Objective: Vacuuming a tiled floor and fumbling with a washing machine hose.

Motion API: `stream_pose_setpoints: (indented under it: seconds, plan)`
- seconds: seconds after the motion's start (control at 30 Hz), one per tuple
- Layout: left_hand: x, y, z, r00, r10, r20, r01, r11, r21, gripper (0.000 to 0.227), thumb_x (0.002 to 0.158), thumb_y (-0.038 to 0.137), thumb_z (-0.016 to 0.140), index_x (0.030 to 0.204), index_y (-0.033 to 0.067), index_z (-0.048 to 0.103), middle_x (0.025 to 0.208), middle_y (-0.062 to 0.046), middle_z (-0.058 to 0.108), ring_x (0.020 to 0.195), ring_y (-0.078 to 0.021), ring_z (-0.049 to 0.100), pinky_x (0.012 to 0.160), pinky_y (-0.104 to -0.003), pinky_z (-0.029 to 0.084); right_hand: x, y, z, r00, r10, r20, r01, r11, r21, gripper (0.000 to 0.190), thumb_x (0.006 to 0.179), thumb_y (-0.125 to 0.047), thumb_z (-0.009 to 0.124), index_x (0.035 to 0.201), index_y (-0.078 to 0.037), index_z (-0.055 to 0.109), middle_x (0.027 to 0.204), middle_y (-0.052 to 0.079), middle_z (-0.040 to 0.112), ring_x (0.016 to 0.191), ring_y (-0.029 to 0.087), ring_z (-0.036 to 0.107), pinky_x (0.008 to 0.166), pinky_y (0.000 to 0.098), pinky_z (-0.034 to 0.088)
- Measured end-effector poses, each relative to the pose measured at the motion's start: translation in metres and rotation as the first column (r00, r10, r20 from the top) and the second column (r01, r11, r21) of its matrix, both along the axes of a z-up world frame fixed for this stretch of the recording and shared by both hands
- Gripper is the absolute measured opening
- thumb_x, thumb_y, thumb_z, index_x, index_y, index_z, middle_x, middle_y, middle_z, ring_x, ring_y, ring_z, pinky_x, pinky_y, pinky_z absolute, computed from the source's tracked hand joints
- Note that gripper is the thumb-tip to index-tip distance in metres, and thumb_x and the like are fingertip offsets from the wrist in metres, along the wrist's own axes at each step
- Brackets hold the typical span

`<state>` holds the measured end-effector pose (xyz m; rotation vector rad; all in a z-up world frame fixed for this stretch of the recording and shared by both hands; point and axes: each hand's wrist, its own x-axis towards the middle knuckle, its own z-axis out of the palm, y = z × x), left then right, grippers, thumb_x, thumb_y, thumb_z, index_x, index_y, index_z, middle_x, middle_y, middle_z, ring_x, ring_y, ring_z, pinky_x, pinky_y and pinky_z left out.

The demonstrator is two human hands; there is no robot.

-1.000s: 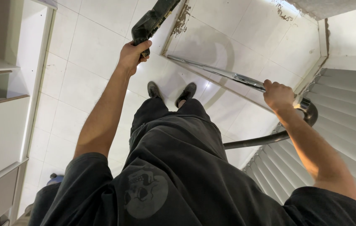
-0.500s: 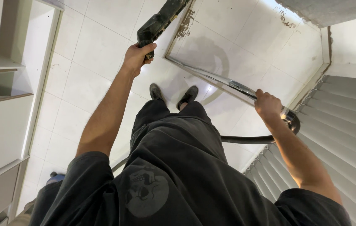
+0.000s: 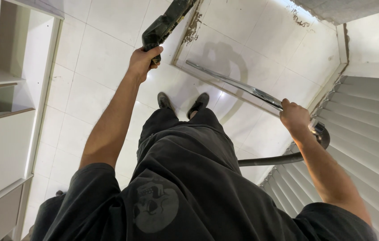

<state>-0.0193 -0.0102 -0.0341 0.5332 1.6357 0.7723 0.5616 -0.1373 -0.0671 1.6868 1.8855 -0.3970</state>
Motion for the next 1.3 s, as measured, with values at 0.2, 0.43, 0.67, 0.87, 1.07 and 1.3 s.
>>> stream_pose_setpoints:
  seconds: [0.2, 0.43, 0.67, 0.87, 1.07, 1.3]
  plan:
    - [0.012, 0.003, 0.006, 1.0, 0.003, 0.009, -0.003, 1.0, 0.015, 0.038, 0.08, 0.032, 0.089, 0.09, 0.0061, 0.064, 0.066, -0.005, 0.063, 0.064, -0.0164, 0.072, 0.057, -0.022, 0.064, -0.002, -0.002, -0.012, 1.0, -0.011, 0.022, 0.013, 0.997, -0.074, 0.027, 0.097, -0.036, 0.06, 0.117, -0.018, 0.059, 0.093, 0.014, 0.074, 0.09, 0.038, 0.077, 0.077, 0.0516, 0.061]
    - [0.014, 0.007, 0.004, 1.0, -0.012, 0.016, 0.011, 0.999, 0.038, 0.039, 0.078, 0.033, 0.091, 0.09, 0.0064, 0.065, 0.068, -0.005, 0.064, 0.064, -0.016, 0.073, 0.057, -0.021, 0.064, -0.002, -0.011, -0.024, 0.982, -0.18, 0.054, 0.186, 0.973, -0.134, 0.031, 0.098, -0.038, 0.059, 0.122, -0.018, 0.056, 0.101, 0.015, 0.074, 0.097, 0.04, 0.076, 0.08, 0.0538, 0.06]
    - [0.017, 0.008, 0.005, 1.0, -0.022, 0.016, 0.021, 0.999, 0.037, 0.04, 0.079, 0.033, 0.091, 0.091, 0.0053, 0.065, 0.069, -0.005, 0.064, 0.064, -0.0163, 0.073, 0.057, -0.021, 0.064, -0.018, -0.002, 0.007, 0.946, -0.324, -0.007, 0.322, 0.94, -0.115, 0.031, 0.1, -0.031, 0.059, 0.122, -0.01, 0.059, 0.103, 0.022, 0.075, 0.099, 0.044, 0.075, 0.081, 0.0568, 0.059]
    - [0.015, 0.008, -0.003, 0.999, -0.035, 0.032, 0.034, 0.999, 0.039, 0.042, 0.079, 0.033, 0.092, 0.093, 0.0042, 0.064, 0.07, -0.006, 0.064, 0.065, -0.0171, 0.072, 0.058, -0.023, 0.064, -0.006, 0.019, 0.0, 0.849, -0.527, -0.026, 0.526, 0.85, -0.042, 0.031, 0.097, -0.024, 0.06, 0.123, -0.007, 0.062, 0.103, 0.025, 0.074, 0.099, 0.046, 0.073, 0.08, 0.0607, 0.058]
    - [0.014, 0.006, 0.0, 0.999, -0.032, 0.019, 0.032, 0.999, 0.017, 0.041, 0.081, 0.033, 0.092, 0.093, 0.0044, 0.064, 0.071, -0.007, 0.065, 0.066, -0.018, 0.073, 0.06, -0.023, 0.065, 0.007, 0.044, -0.065, 0.755, -0.643, -0.133, 0.654, 0.753, 0.071, 0.031, 0.09, -0.018, 0.056, 0.119, -0.007, 0.061, 0.1, 0.024, 0.073, 0.097, 0.048, 0.073, 0.08, 0.0605, 0.058]
    - [0.014, 0.004, 0.003, 1.0, -0.012, 0.004, 0.012, 0.999, 0.03, 0.041, 0.081, 0.031, 0.092, 0.092, 0.004, 0.064, 0.07, -0.008, 0.065, 0.066, -0.0188, 0.073, 0.06, -0.024, 0.065, 0.003, 0.069, -0.087, 0.674, -0.697, -0.244, 0.732, 0.674, 0.1, 0.033, 0.086, -0.008, 0.058, 0.118, -0.001, 0.06, 0.101, 0.028, 0.071, 0.097, 0.051, 0.071, 0.08, 0.0623, 0.057]
